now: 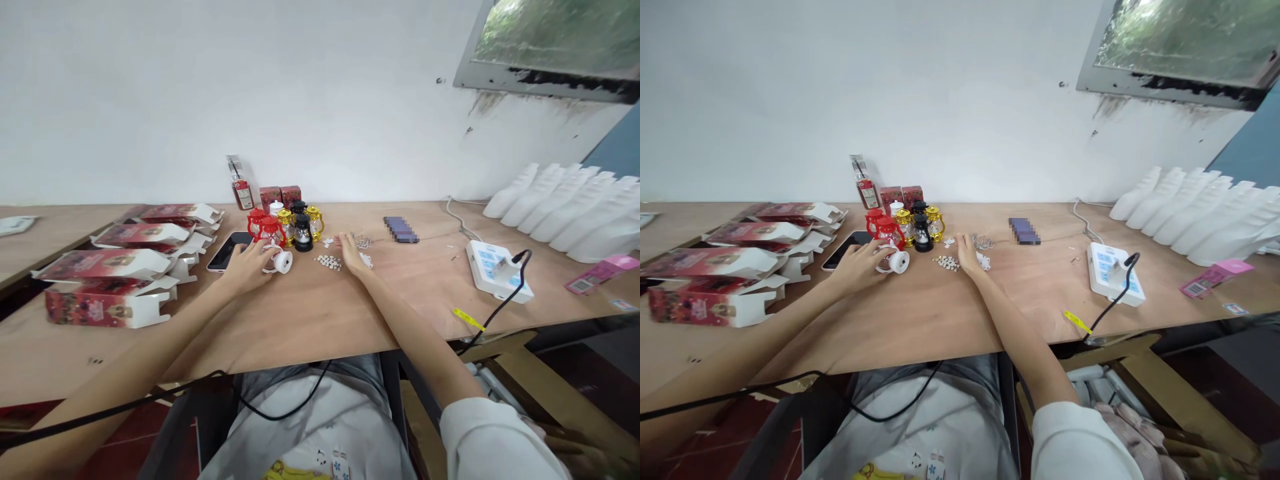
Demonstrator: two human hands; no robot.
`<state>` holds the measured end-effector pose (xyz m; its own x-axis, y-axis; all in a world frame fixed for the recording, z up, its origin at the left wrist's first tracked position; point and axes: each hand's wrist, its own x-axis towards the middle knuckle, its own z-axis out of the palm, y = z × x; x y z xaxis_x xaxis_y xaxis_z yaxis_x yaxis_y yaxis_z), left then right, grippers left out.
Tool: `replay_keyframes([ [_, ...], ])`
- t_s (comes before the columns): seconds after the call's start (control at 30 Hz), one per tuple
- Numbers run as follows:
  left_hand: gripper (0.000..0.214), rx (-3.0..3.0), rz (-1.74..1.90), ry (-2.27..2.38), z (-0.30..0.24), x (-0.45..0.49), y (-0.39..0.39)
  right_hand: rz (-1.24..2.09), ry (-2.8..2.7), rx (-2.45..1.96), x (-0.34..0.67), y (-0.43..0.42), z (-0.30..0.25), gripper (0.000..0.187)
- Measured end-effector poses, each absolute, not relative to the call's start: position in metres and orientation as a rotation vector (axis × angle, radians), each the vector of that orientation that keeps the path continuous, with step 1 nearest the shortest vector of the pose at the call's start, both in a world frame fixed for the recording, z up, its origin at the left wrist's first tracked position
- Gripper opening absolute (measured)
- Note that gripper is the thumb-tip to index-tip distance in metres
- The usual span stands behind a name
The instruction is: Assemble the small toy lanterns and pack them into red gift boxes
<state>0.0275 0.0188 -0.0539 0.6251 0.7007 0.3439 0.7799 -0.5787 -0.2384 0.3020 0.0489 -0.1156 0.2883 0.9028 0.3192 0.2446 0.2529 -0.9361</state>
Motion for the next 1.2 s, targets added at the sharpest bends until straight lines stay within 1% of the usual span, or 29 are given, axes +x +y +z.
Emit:
replay_keyframes([
  [0.07,0.043,-2.474,-0.261,-1.167,-0.053,0.029,0.017,0.613,-1.212,-1.263,0.304,0.047,-0.115,0.038],
  [0.13,0.042,-2.435,-0.235,-1.109,-0.053,0.031,0.015,0.507,-1.257,-1.294,0.304,0.043,-0.113,0.037],
  [0.2,0.039,-2.363,-0.249,-1.017,-0.053,0.033,0.012,0.418,-1.314,-1.312,0.303,0.038,-0.11,0.038],
  [0.27,0.037,-2.294,-0.295,-0.895,-0.054,0.035,0.011,0.413,-1.336,-1.291,0.301,0.036,-0.108,0.038],
  [0.33,0.038,-2.283,-0.349,-0.763,-0.055,0.037,0.012,0.514,-1.287,-1.237,0.297,0.037,-0.109,0.037],
  [0.4,0.041,-2.327,-0.392,-0.662,-0.056,0.04,0.015,0.682,-1.156,-1.184,0.293,0.04,-0.112,0.036],
  [0.5,0.044,-2.399,-0.38,-0.6,-0.058,0.048,0.02,0.858,-0.925,-1.134,0.287,0.044,-0.114,0.033],
  [0.6,0.045,-2.459,-0.288,-0.561,-0.058,0.059,0.017,0.902,-0.776,-1.116,0.286,0.046,-0.111,0.03],
  [0.7,0.039,-2.619,-0.249,-0.513,-0.059,0.076,-0.001,0.912,-0.738,-1.122,0.293,0.045,-0.103,0.024],
  [0.77,0.04,-2.757,-0.337,-0.615,-0.063,0.091,-0.016,0.895,-0.76,-1.133,0.299,0.044,-0.098,0.019],
  [0.87,0.063,-2.878,-0.512,-1.026,-0.075,0.119,-0.027,0.846,-0.749,-1.175,0.305,0.04,-0.093,0.016],
  [0.93,0.071,-2.85,-0.503,-1.391,-0.082,0.138,-0.023,0.807,-0.732,-1.197,0.306,0.038,-0.092,0.018],
  [0.97,0.071,-2.826,-0.491,-1.522,-0.084,0.147,-0.019,0.791,-0.734,-1.202,0.305,0.036,-0.092,0.019],
  [1.03,0.067,-2.771,-0.506,-1.631,-0.086,0.163,-0.009,0.773,-0.745,-1.202,0.303,0.034,-0.092,0.019],
  [1.2,0.058,-2.689,-0.599,-1.593,-0.087,0.185,0.013,0.756,-0.757,-1.181,0.298,0.034,-0.096,0.018],
])
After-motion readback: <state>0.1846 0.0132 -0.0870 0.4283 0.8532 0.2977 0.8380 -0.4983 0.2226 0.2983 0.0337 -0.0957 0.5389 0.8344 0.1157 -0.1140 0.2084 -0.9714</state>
